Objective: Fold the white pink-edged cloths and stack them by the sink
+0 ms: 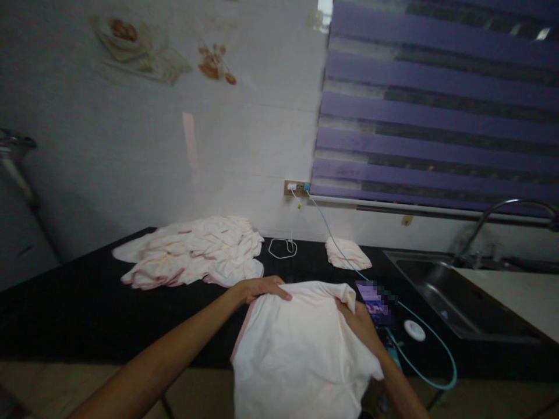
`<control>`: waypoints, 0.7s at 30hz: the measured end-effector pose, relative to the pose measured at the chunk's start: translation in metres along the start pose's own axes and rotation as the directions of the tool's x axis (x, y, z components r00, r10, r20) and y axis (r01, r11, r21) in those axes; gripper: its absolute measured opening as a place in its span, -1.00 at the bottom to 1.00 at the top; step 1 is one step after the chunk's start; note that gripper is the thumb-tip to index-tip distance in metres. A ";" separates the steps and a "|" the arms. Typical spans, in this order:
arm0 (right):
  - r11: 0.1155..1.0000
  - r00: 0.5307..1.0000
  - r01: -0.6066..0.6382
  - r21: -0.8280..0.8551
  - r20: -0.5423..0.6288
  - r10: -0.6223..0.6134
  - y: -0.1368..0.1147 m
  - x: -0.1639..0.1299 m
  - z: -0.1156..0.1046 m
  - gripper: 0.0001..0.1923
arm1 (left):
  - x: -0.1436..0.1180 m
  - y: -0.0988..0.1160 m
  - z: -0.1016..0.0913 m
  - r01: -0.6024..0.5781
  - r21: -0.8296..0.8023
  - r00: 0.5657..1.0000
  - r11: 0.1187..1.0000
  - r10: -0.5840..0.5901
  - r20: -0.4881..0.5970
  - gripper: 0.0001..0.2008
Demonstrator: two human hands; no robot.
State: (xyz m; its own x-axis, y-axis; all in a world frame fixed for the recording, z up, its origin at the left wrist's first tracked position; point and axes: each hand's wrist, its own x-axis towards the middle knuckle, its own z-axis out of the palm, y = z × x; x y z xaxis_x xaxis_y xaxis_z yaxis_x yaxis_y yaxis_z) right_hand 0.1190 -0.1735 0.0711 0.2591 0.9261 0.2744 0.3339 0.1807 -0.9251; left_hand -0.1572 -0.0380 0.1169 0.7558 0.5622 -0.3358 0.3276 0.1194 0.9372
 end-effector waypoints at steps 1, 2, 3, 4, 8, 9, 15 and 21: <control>1.000 1.000 -0.007 -0.015 0.000 0.007 0.012 0.004 0.002 -0.26 | 0.008 -0.010 -0.005 0.002 -0.013 1.000 1.000 -0.002 -0.011 -0.62; 1.000 1.000 -0.007 -0.030 0.008 0.007 0.024 0.007 0.003 -0.24 | 0.013 -0.020 -0.009 0.003 -0.023 1.000 1.000 -0.004 -0.019 -0.62; 1.000 1.000 -0.001 -0.029 0.021 0.001 0.036 0.007 0.003 -0.22 | 0.016 -0.028 -0.012 0.004 -0.031 1.000 1.000 -0.005 -0.027 -0.62; 1.000 1.000 0.004 -0.018 0.026 -0.003 0.046 0.006 0.002 -0.22 | 0.018 -0.037 -0.014 0.005 -0.041 0.999 0.999 -0.007 -0.037 -0.62; 0.998 1.000 -0.016 0.065 0.026 0.014 0.066 0.001 0.001 -0.25 | 0.011 -0.060 -0.012 -0.036 -0.118 0.994 0.992 0.023 -0.111 -0.60; 0.997 0.999 -0.022 0.077 0.035 0.020 0.067 0.001 0.001 -0.25 | 0.009 -0.063 -0.009 -0.065 -0.161 0.989 0.985 0.042 -0.142 -0.59; 0.999 1.000 -0.003 0.043 0.031 0.001 0.064 0.011 0.006 -0.20 | 0.008 -0.061 0.017 -0.210 -0.417 0.960 0.885 0.105 -0.261 -0.35; 0.999 0.995 -0.047 -0.027 0.090 0.049 0.071 0.039 0.004 -0.20 | 0.032 -0.047 0.014 -0.293 -0.198 0.941 0.936 0.245 -0.233 -0.33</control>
State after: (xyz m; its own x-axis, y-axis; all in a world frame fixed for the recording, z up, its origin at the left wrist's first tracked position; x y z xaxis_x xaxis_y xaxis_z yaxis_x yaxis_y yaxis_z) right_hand 0.1490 -0.1235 0.0147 0.1923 0.9599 0.2041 0.3456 0.1284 -0.9296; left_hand -0.1402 -0.0370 0.0607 0.6598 0.7487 -0.0644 -0.0269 0.1093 0.9936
